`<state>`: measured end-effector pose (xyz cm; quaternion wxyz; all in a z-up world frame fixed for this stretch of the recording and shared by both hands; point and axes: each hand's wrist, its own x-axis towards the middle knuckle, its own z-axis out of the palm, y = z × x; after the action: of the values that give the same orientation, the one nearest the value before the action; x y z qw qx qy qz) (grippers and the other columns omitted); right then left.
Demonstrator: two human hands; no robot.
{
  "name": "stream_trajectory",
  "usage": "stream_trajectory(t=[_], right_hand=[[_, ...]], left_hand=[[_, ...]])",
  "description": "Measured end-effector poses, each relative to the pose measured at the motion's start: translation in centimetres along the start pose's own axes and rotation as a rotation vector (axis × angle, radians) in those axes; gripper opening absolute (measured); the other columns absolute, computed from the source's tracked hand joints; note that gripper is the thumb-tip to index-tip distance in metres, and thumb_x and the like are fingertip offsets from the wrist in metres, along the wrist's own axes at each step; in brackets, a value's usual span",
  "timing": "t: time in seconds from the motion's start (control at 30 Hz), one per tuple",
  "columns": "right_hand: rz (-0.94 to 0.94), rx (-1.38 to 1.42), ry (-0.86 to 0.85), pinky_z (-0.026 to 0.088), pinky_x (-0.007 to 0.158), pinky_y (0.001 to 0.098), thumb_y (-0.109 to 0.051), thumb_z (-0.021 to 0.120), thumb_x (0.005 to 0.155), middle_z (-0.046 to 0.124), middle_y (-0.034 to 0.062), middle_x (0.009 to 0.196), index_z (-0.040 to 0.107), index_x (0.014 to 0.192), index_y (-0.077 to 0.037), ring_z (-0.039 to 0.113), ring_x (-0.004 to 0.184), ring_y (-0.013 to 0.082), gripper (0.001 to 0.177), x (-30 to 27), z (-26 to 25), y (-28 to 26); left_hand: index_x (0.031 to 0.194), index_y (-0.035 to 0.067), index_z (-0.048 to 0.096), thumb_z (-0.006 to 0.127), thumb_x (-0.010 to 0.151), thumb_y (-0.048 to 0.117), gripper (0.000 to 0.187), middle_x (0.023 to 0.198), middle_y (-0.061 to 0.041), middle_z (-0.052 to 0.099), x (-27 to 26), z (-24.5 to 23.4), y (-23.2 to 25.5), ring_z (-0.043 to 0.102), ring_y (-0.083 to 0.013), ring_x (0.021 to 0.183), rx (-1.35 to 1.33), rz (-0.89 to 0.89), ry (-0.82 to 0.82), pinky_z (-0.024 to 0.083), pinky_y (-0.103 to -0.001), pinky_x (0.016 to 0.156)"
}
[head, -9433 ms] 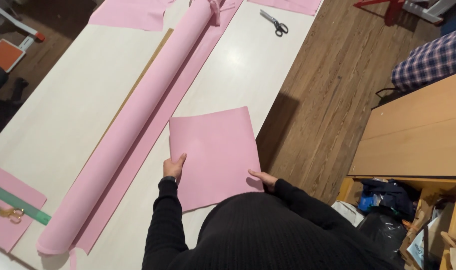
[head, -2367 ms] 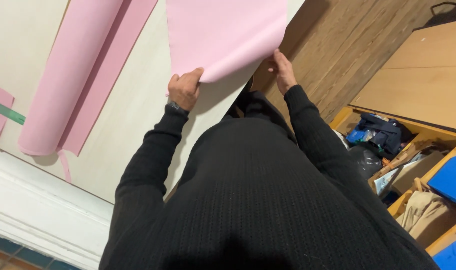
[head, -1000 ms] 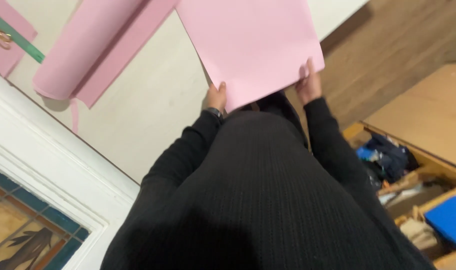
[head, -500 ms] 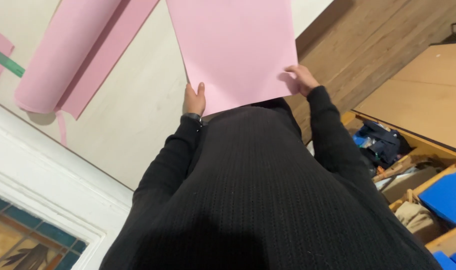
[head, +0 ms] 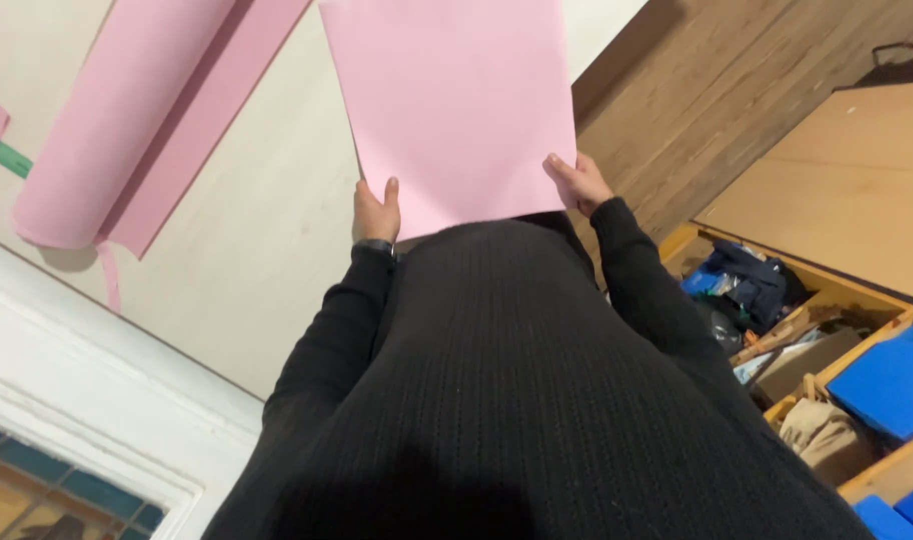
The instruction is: Cutting and organizing square pieces of pink leather on a workshop table.
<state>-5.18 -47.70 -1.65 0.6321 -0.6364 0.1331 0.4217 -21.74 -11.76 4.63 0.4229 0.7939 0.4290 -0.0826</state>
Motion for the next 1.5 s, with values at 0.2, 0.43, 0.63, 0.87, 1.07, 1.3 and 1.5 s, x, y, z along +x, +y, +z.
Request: stream_trajectory(t=[0.2, 0.43, 0.63, 0.87, 1.07, 1.3, 1.5], right_hand=[[-0.228, 0.29, -0.079, 0.047, 0.094, 0.0258, -0.031, 0.054, 0.119, 0.055, -0.0009, 0.11, 0.052, 0.141, 0.007, 0.05, 0.099, 0.0079, 0.044, 3.1, -2.0, 5.0], [-0.175, 0.131, 0.026, 0.047, 0.096, 0.0264, -0.026, 0.051, 0.11, 0.061, 0.003, 0.124, 0.05, 0.145, 0.002, 0.055, 0.11, 0.0102, 0.045, 1.2, -0.5, 3.1], [-0.131, 0.148, 0.028, 0.047, 0.106, 0.03, -0.026, 0.051, 0.108, 0.06, 0.0076, 0.139, 0.047, 0.149, -0.001, 0.057, 0.124, 0.0151, 0.048, -0.5, 0.5, 1.4], [-0.217, 0.044, 0.126, 0.049, 0.097, 0.0304, -0.028, 0.05, 0.114, 0.061, 0.0063, 0.122, 0.05, 0.14, 0.002, 0.056, 0.107, 0.0117, 0.04, 0.6, 1.1, 2.3], [-0.408, -0.137, 0.207, 0.052, 0.095, 0.0302, -0.026, 0.054, 0.107, 0.062, 0.0064, 0.123, 0.043, 0.145, 0.0, 0.059, 0.106, 0.01, 0.047, 0.8, 2.5, -1.2], [-0.526, -0.536, 0.341, 0.038, 0.118, 0.0426, -0.022, 0.056, 0.117, 0.04, 0.0274, 0.162, 0.023, 0.166, 0.003, 0.044, 0.147, 0.0336, 0.064, 4.6, 0.8, 4.4], [-0.426, -0.494, 0.387, 0.046, 0.112, 0.0368, -0.025, 0.06, 0.106, 0.058, 0.0215, 0.147, 0.039, 0.152, 0.006, 0.059, 0.134, 0.027, 0.06, 4.2, 2.4, 1.1]], left_hand=[[0.125, 0.0, 0.052, 0.06, 0.1, 0.048, 0.055, 0.124, -0.024, 0.062, -0.4, -0.3, 0.5, 0.064, -0.0406, 0.113, 0.066, -0.016, 0.005, 0.051, -0.049, 0.093], [0.124, 0.001, 0.051, 0.058, 0.1, 0.048, 0.053, 0.123, -0.023, 0.062, -0.3, -0.4, 0.7, 0.065, -0.04, 0.112, 0.083, -0.044, 0.008, 0.052, -0.049, 0.092], [0.125, -0.002, 0.05, 0.054, 0.105, 0.041, 0.048, 0.123, -0.027, 0.062, 1.0, 0.9, -3.0, 0.064, -0.042, 0.112, 0.025, 0.012, -0.027, 0.051, -0.05, 0.094], [0.127, -0.005, 0.049, 0.053, 0.105, 0.03, 0.041, 0.125, -0.028, 0.062, 1.0, 0.6, -2.5, 0.065, -0.0408, 0.114, -0.023, 0.025, -0.074, 0.051, -0.048, 0.097], [0.149, -0.004, 0.036, 0.054, 0.104, 0.026, 0.057, 0.138, -0.028, 0.058, 4.0, -0.6, -1.0, 0.063, -0.0392, 0.123, -0.146, 0.245, 0.001, 0.049, -0.046, 0.104], [0.155, -0.001, 0.031, 0.072, 0.097, 0.04, 0.082, 0.135, -0.028, 0.051, 6.1, -0.7, 1.3, 0.054, -0.0427, 0.119, 0.248, 0.319, 0.182, 0.045, -0.05, 0.102], [0.148, 0.003, 0.046, 0.078, 0.091, 0.043, 0.077, 0.125, -0.021, 0.048, 7.1, 0.8, 1.8, 0.048, -0.0391, 0.117, 0.27, 0.303, 0.297, 0.042, -0.051, 0.102]])
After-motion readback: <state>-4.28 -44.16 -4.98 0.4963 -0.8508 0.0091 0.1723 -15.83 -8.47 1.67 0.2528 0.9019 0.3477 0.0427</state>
